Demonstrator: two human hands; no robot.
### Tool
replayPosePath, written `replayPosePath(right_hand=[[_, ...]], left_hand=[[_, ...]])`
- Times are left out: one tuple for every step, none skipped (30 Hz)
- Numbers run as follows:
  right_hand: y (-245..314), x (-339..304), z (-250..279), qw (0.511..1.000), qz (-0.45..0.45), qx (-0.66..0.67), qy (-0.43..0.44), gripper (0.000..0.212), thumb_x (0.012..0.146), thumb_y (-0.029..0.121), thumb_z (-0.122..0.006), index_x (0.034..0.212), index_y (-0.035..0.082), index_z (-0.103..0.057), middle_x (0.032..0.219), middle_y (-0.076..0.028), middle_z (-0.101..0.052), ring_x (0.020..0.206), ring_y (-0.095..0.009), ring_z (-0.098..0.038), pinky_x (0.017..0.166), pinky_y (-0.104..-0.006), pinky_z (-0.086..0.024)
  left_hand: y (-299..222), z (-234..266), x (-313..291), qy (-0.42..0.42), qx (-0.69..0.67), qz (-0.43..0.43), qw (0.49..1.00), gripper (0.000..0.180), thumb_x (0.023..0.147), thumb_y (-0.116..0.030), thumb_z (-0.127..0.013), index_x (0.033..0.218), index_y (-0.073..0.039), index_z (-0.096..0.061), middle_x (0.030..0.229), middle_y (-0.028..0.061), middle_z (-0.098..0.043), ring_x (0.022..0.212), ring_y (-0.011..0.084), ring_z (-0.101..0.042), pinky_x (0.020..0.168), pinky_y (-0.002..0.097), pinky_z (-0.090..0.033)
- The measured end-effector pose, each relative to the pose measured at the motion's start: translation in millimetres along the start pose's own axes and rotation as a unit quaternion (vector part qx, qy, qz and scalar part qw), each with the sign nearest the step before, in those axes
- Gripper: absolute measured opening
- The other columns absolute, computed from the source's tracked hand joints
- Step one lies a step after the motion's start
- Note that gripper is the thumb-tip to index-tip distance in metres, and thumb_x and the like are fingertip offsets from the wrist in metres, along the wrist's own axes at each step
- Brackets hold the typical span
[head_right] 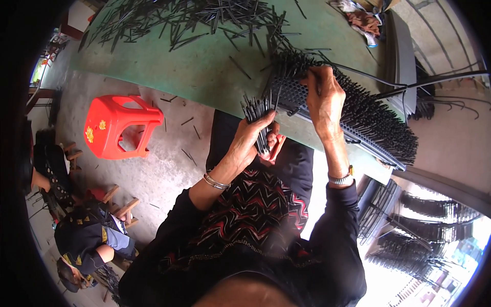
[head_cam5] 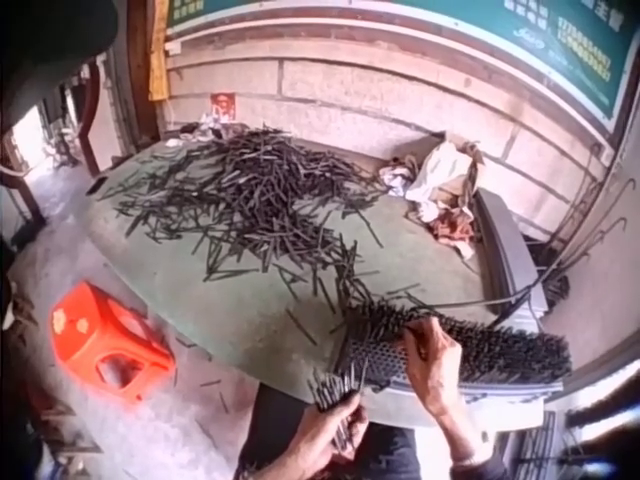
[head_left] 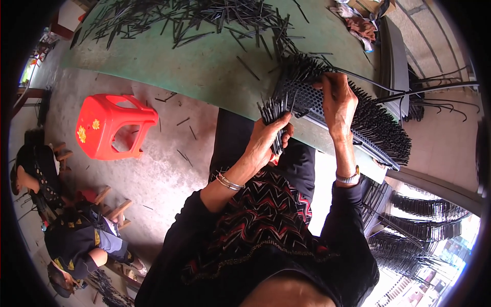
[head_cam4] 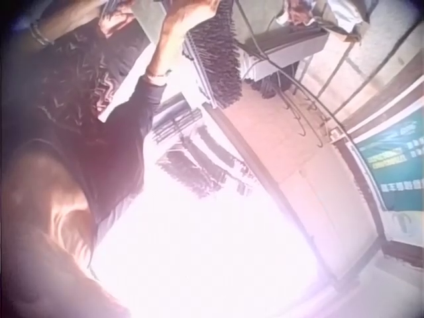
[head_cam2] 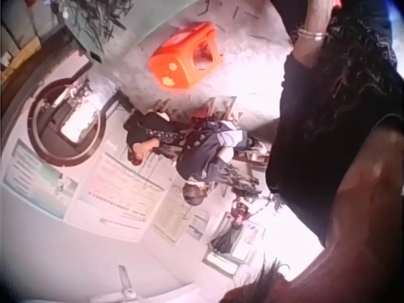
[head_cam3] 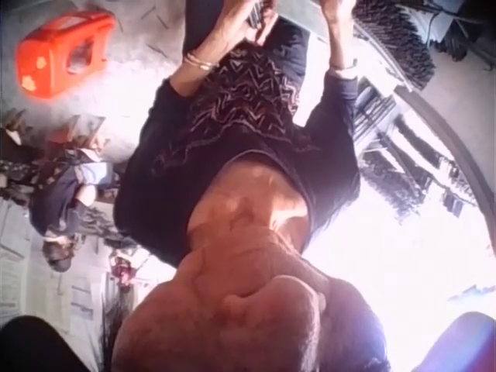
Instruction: Manually inserting black pins or bristles into a perforated base plate to assemble a brush.
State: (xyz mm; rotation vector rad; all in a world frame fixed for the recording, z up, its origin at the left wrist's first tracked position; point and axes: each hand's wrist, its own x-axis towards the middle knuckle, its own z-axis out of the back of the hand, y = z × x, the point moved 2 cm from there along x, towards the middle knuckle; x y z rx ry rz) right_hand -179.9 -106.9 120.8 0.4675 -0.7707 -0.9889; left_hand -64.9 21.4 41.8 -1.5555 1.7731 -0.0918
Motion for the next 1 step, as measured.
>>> replayPosePath(right_hand=[[-0.6,0.3,0.7,1.0,0.011,-0.023,0.0,0.008,0.093,0.006,-0.057,0.101,0.003,-0.058,0.08,-0.007,-0.072,0.076,-0.011,-0.069,0.064,-0.0227,-0.05]], left_hand=[[0.3,-0.1,-0.5,0.0,-0.001,0.001,1.0,0.026,0.087,-0.028,-0.071,0.093,-0.004,-0.064,0.069,0.0043,-0.062,0.054,0.0099,-0.055,0.047,0.0227,-0.044]])
